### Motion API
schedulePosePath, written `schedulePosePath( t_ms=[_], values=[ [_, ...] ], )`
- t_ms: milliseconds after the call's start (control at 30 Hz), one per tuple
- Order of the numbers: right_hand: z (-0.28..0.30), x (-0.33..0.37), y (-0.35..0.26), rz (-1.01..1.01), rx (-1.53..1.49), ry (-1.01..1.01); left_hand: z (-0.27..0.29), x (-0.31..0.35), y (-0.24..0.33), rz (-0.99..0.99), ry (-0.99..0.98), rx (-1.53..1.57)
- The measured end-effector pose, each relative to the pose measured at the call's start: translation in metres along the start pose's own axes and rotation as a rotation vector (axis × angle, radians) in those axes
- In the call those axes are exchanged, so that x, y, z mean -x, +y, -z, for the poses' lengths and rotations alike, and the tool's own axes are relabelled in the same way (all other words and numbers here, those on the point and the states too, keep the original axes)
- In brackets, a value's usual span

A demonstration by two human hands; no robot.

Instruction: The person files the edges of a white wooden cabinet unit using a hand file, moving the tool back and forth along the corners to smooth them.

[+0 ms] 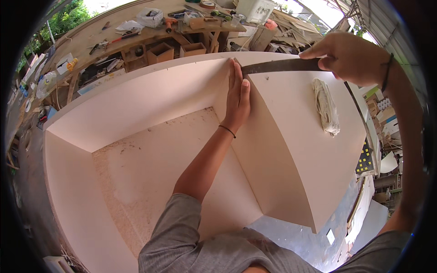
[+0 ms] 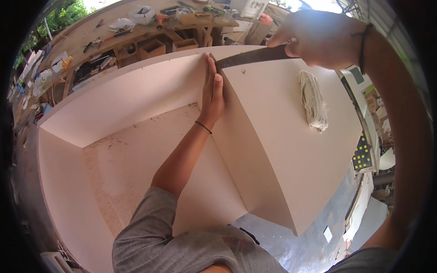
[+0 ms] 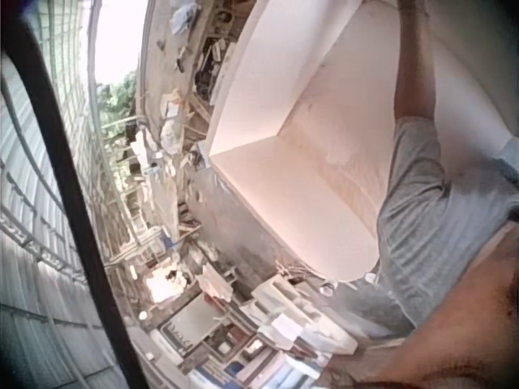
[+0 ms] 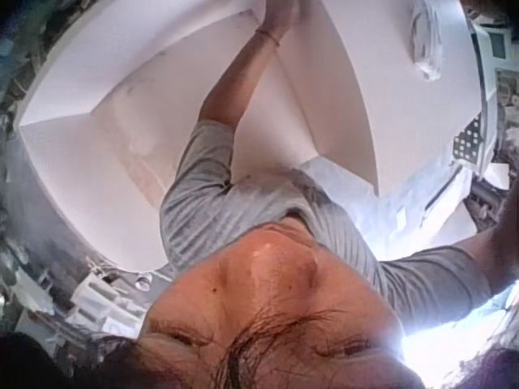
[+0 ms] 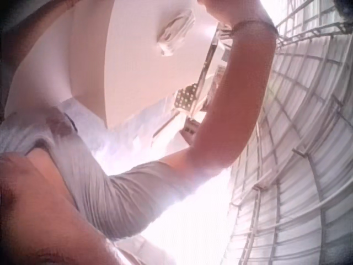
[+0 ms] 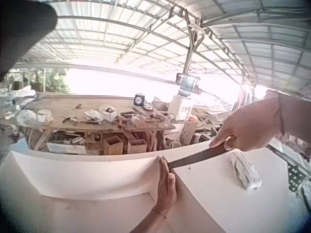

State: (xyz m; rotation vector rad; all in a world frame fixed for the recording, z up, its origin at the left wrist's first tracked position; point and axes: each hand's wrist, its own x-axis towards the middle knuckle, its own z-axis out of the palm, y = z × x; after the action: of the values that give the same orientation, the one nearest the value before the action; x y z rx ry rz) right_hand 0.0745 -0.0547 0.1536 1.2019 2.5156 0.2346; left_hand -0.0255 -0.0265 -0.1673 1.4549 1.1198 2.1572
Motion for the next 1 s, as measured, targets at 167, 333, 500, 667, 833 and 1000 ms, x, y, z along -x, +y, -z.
schedulePosePath(
  t_ms=[167, 333, 500, 667, 833, 1000],
  values=[
    [0.005, -0.018, -0.025, 0.015, 0.082, -0.024, 0.011, -0.003, -0.011, -0.045, 0.030, -0.102],
    [-0.043, -0.022, -0.038, 0.139, 0.245, -0.162, 0.002, 0.034, -0.037, 0.131, 0.027, -0.097],
    [-0.037, -0.012, -0.019, 0.199, 0.285, -0.064, 0.003, 0.028, -0.022, 0.128, -0.035, -0.040],
    [-0.025, 0.008, -0.022, 0.073, 0.040, -0.026, -0.002, 0.026, -0.017, -0.046, -0.014, -0.134],
    [-0.083, 0.000, -0.055, 0.011, 0.261, -0.087, 0.011, 0.063, -0.045, 0.056, -0.049, -0.251],
    [-0.053, 0.010, -0.026, 0.139, 0.174, 0.009, 0.007, 0.040, -0.016, 0.049, -0.044, -0.117]
  ],
)
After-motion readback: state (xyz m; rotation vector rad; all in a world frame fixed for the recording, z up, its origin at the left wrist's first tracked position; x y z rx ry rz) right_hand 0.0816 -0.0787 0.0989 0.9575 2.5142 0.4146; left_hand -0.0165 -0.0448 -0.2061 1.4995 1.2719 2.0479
